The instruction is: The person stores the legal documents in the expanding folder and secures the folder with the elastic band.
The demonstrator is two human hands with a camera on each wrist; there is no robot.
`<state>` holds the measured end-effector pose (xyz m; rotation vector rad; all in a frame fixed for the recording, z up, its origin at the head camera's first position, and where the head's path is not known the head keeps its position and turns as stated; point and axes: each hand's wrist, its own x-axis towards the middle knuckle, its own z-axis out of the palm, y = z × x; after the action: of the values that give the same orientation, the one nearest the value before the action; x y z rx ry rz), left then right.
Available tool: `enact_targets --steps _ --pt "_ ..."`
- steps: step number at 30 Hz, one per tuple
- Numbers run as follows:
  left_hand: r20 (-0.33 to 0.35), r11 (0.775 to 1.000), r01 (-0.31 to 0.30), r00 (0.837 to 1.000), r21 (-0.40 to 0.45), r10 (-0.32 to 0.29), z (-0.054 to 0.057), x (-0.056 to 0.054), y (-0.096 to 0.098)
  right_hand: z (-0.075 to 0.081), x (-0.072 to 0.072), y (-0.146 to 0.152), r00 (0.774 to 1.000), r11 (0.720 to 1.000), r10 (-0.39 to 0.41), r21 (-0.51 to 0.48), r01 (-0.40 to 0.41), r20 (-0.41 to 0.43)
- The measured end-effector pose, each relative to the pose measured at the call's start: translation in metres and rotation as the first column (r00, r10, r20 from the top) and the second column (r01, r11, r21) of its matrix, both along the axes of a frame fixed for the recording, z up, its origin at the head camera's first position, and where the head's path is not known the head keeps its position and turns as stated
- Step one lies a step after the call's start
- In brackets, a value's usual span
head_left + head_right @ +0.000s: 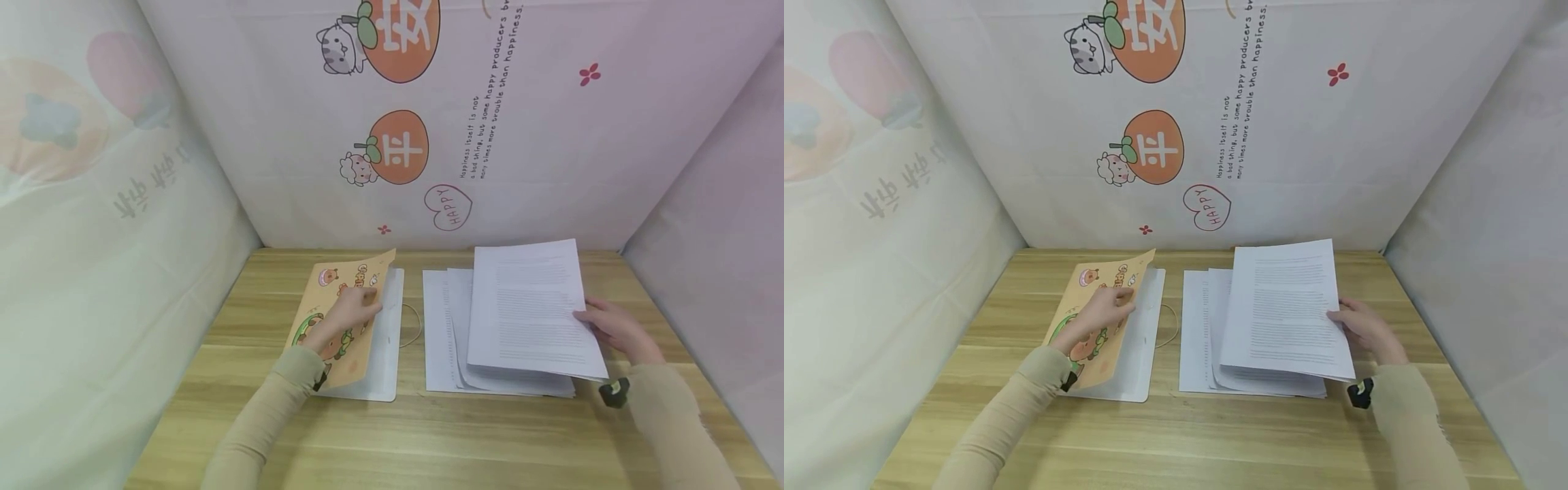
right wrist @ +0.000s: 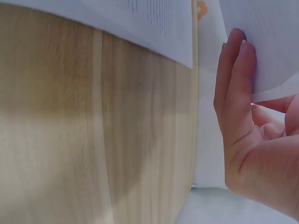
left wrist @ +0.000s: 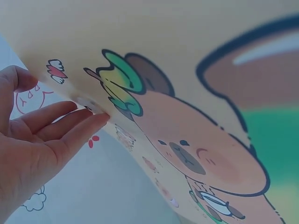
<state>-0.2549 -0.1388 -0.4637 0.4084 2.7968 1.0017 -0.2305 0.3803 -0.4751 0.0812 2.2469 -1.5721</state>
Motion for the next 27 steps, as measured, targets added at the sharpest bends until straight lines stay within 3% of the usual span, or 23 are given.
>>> enact_targets --steps 14,23,27 --pt "0.032 0.999 -0.001 0.999 0.048 0.0 0.007 0.001 -0.003 0.004 -0.004 -0.032 1.0 1.0 0.011 -0.017 -0.011 0.013" --pt "0.036 0.998 0.012 0.999 0.055 -0.014 0.006 -0.002 -0.003 0.009 -0.007 -0.064 1.0 0.999 0.025 0.043 -0.025 0.006" --pt "0.056 0.998 0.008 0.998 0.067 -0.011 0.006 -0.002 -0.003 0.011 -0.009 -0.081 0.999 0.999 0.049 0.022 -0.049 0.01"
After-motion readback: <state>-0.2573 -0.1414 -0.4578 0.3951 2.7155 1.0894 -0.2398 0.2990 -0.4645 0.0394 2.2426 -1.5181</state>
